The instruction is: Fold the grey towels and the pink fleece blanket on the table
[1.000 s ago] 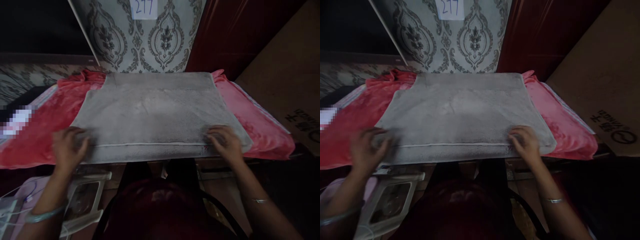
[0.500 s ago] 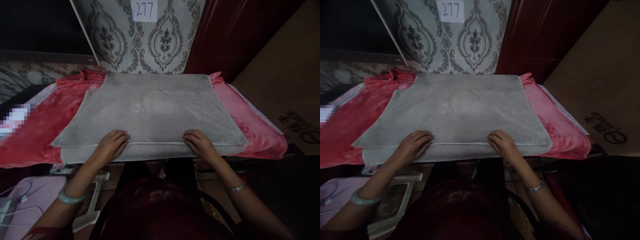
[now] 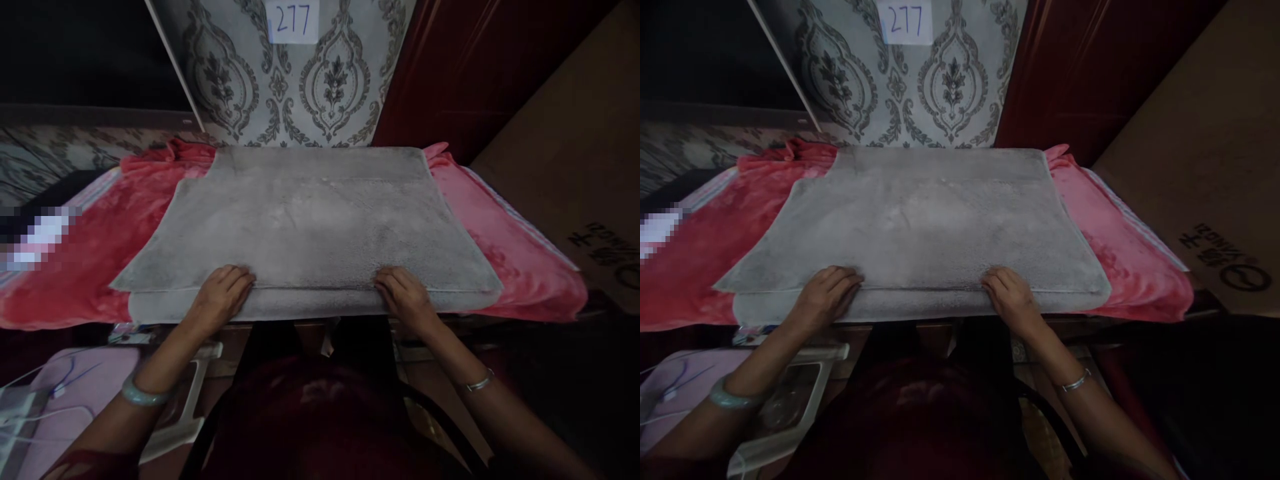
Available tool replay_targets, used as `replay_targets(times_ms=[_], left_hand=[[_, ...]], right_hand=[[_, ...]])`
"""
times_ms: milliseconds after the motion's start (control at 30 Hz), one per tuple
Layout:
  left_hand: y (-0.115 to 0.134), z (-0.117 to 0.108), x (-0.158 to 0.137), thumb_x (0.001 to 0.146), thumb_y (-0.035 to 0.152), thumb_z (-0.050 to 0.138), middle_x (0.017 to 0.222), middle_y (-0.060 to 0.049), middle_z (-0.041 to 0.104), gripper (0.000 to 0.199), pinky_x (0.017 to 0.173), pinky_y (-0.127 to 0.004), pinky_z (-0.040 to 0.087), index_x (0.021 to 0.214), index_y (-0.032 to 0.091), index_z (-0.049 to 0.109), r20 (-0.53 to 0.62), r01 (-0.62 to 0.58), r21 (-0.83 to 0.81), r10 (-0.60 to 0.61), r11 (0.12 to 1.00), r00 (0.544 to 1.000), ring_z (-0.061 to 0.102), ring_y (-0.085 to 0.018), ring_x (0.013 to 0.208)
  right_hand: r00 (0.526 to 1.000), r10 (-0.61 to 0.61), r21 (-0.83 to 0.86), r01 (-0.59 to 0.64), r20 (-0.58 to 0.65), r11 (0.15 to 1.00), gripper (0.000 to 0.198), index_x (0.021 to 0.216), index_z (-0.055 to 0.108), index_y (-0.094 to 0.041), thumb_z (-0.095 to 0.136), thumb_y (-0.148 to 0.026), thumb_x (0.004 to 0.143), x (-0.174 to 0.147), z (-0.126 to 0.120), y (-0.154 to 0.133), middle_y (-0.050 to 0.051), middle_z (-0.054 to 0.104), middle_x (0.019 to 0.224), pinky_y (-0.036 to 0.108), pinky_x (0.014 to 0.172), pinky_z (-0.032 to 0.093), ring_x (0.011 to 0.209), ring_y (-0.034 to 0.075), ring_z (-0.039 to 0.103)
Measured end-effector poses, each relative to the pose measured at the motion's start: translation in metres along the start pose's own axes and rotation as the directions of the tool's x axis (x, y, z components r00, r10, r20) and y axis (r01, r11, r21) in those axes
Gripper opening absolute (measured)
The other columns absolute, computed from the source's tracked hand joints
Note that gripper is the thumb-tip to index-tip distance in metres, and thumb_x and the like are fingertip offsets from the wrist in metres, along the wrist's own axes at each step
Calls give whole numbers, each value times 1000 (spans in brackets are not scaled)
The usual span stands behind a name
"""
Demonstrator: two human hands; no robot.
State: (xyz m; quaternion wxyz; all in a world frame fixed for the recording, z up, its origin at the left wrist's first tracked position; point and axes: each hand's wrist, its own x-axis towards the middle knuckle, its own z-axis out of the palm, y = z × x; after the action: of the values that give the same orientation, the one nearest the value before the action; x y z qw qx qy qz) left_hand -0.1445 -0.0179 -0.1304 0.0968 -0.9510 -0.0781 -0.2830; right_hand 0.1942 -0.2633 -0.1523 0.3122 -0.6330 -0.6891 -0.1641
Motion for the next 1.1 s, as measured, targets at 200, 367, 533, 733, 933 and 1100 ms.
replay_targets(times_ms=[200, 367, 533, 733, 933, 1100], left_hand=[[-2, -2, -7, 98, 21, 53, 101, -12, 70, 17, 76, -39, 49, 106, 20, 69, 59, 84, 19, -85, 996, 995, 62, -25, 92], [-11, -21, -30, 99, 28, 54, 105, -13, 70, 19, 79, -40, 49, 108, 19, 69, 49, 222, 84, -226, 972, 973, 62, -27, 97], [-27, -42, -56, 100, 30, 49, 113, -14, 69, 26, 88, -44, 50, 113, 19, 68, 88, 382, 138, -395, 914, 914, 62, -28, 104], [-38, -45, -73, 101, 24, 46, 107, -13, 70, 24, 86, -42, 52, 104, 20, 70, 136, 396, 158, -417, 905, 899, 62, -26, 98], [-29, -43, -80, 100, 18, 44, 100, -12, 71, 24, 85, -41, 53, 98, 18, 69, 111, 387, 118, -400, 914, 910, 61, -24, 93], [-42, -57, -76, 96, 22, 47, 98, -11, 70, 24, 87, -44, 53, 96, 20, 71, 124, 476, 68, -481, 877, 868, 62, -25, 93]], right_hand=[[1000, -28, 16, 28, 5, 999, 17, 100, 69, -20, 52, -19, 102, -4, -3, 3, 9, 68, 99, 39, 83, 56, 96, 23, 64], [1000, 13, 94, -12, -10, 996, 13, 98, 71, -23, 58, -24, 99, -8, -7, 3, 8, 69, 99, 42, 83, 57, 94, 24, 66], [1000, 9, 156, -7, -12, 988, 16, 101, 73, -25, 57, -29, 100, 17, 9, -18, 9, 69, 101, 44, 84, 57, 95, 26, 66], [982, -177, 244, 157, 62, 957, 22, 108, 73, -23, 52, -26, 101, 67, 54, -61, 11, 68, 111, 45, 87, 57, 104, 27, 63], [970, -207, 262, 168, 129, 950, 23, 107, 71, -22, 49, -25, 102, 80, 72, -73, 11, 69, 110, 46, 85, 58, 102, 27, 64], [977, -183, 285, 147, 105, 947, 24, 112, 72, -25, 50, -32, 103, 76, 66, -59, 9, 71, 110, 44, 84, 59, 101, 26, 67]])
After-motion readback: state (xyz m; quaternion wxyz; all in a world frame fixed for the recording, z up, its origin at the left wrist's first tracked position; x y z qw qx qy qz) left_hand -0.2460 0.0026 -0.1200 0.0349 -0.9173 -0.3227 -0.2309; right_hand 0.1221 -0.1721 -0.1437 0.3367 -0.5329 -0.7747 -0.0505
